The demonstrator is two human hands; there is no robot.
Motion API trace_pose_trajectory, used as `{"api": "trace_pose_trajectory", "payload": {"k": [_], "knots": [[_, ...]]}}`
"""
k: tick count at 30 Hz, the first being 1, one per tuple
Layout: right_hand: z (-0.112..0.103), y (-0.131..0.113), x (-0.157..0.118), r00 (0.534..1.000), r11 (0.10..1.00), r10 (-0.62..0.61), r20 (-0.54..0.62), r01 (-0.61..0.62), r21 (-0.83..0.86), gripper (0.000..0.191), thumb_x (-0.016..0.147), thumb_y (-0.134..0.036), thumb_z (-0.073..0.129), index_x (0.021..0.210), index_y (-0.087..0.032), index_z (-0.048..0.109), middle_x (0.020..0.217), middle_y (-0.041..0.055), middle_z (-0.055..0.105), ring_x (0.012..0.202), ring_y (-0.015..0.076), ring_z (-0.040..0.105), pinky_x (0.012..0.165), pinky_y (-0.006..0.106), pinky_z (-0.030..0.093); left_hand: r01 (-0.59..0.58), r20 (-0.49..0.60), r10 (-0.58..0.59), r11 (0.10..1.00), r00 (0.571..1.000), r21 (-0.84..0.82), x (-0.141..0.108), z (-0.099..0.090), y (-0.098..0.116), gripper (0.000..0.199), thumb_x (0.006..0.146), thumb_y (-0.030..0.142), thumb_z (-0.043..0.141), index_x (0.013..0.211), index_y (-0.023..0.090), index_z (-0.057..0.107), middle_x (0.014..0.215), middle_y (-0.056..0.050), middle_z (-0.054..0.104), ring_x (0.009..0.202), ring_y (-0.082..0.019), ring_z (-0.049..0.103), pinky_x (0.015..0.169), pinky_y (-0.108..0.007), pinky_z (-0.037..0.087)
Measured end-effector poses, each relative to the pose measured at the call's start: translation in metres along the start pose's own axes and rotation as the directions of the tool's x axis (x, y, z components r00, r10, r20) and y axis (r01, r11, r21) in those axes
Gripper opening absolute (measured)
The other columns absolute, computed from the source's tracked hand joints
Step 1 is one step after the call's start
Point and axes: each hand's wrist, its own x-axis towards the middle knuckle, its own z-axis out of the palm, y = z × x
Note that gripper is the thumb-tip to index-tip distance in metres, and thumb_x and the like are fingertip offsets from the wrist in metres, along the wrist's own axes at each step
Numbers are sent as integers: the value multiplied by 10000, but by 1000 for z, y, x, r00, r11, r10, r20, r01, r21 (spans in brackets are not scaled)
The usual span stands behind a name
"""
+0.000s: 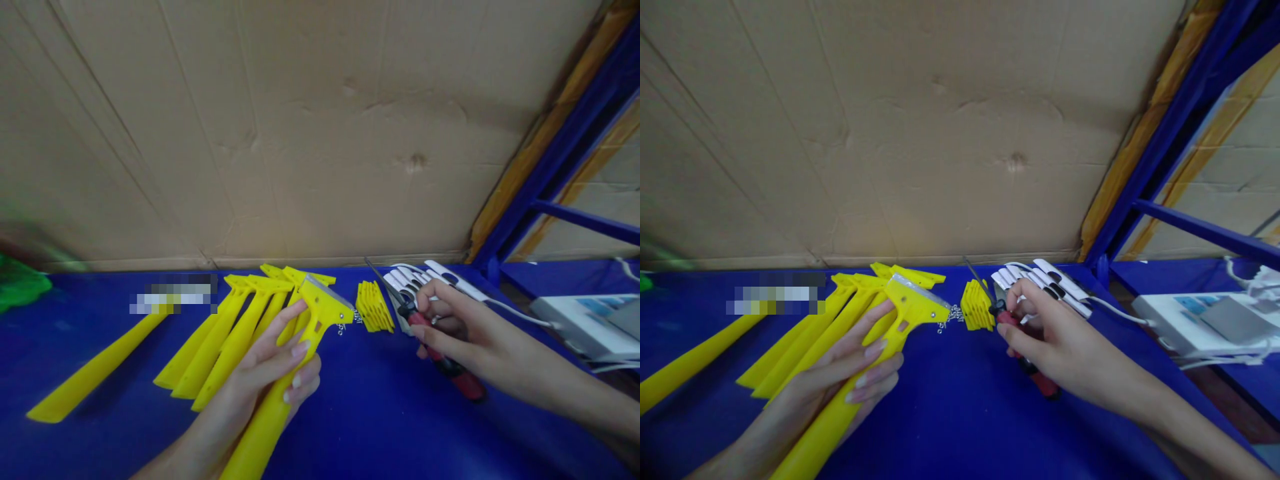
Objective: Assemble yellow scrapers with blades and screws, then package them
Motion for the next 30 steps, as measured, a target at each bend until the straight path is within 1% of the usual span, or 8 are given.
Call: {"api": "trace_pose_trajectory", "payload": {"k": [3,5,7,13,17,22,26,30], "knots": [[-3,3,-7,995,995,-80,-62,84,58,240,963,-452,645,1100,-258,610,884,30,742,635,172,698,572,303,581,-9,-13,9,1000,1000,-7,1,-3,-1,748,855,215,832,1471,302,418,608,57,570,509,-73,479,553,-193,323],[-8,7,-11,977,988,-156,-148,153,-31,250,924,-450,710,1083,-258,718,965,60,785,751,204,743,670,326,615,-19,-20,19,1000,1000,-8,1,-4,-2,781,836,218,848,1477,304,411,603,55,576,508,-72,490,557,-189,327],[-13,13,-14,959,974,-214,-186,194,-119,215,892,-438,754,1027,-274,786,966,61,818,846,239,772,744,340,624,-19,-25,19,1000,1000,-2,2,-4,-2,799,836,225,847,1492,310,399,596,57,572,508,-74,498,559,-188,327],[-21,23,-16,926,906,-354,-129,305,-294,171,869,-337,773,1033,-321,823,928,16,854,786,208,804,735,292,646,24,-33,-24,1000,999,3,0,0,0,854,824,241,865,1509,298,359,587,65,566,509,-66,492,546,-183,299],[-16,18,-15,905,880,-408,-123,353,-317,171,867,-296,759,1024,-322,820,901,-10,857,735,168,806,706,233,646,23,1,-23,1000,1000,3,1,-4,-2,760,833,262,865,1443,319,414,593,65,572,502,-61,489,526,-185,259],[-14,14,-16,894,864,-430,-124,367,-346,163,856,-274,755,1003,-294,822,889,1,858,732,171,809,710,227,653,12,83,-11,1000,996,-6,2,-10,-6,655,863,293,837,1396,340,459,605,65,560,492,-63,482,486,-193,196],[-12,14,-15,913,876,-392,-110,335,-347,175,871,-300,746,1023,-281,830,917,30,857,768,198,811,756,276,667,-4,33,2,999,999,40,2,-7,-5,676,868,291,833,1417,323,439,602,68,569,491,-71,485,498,-209,231],[-10,10,-15,961,946,-257,-100,229,-230,193,891,-400,743,996,-271,841,1004,74,846,931,245,806,880,344,656,-128,-9,131,980,991,154,2,-2,-8,586,888,287,818,1369,272,485,624,45,619,506,-76,502,523,-220,284]]}}
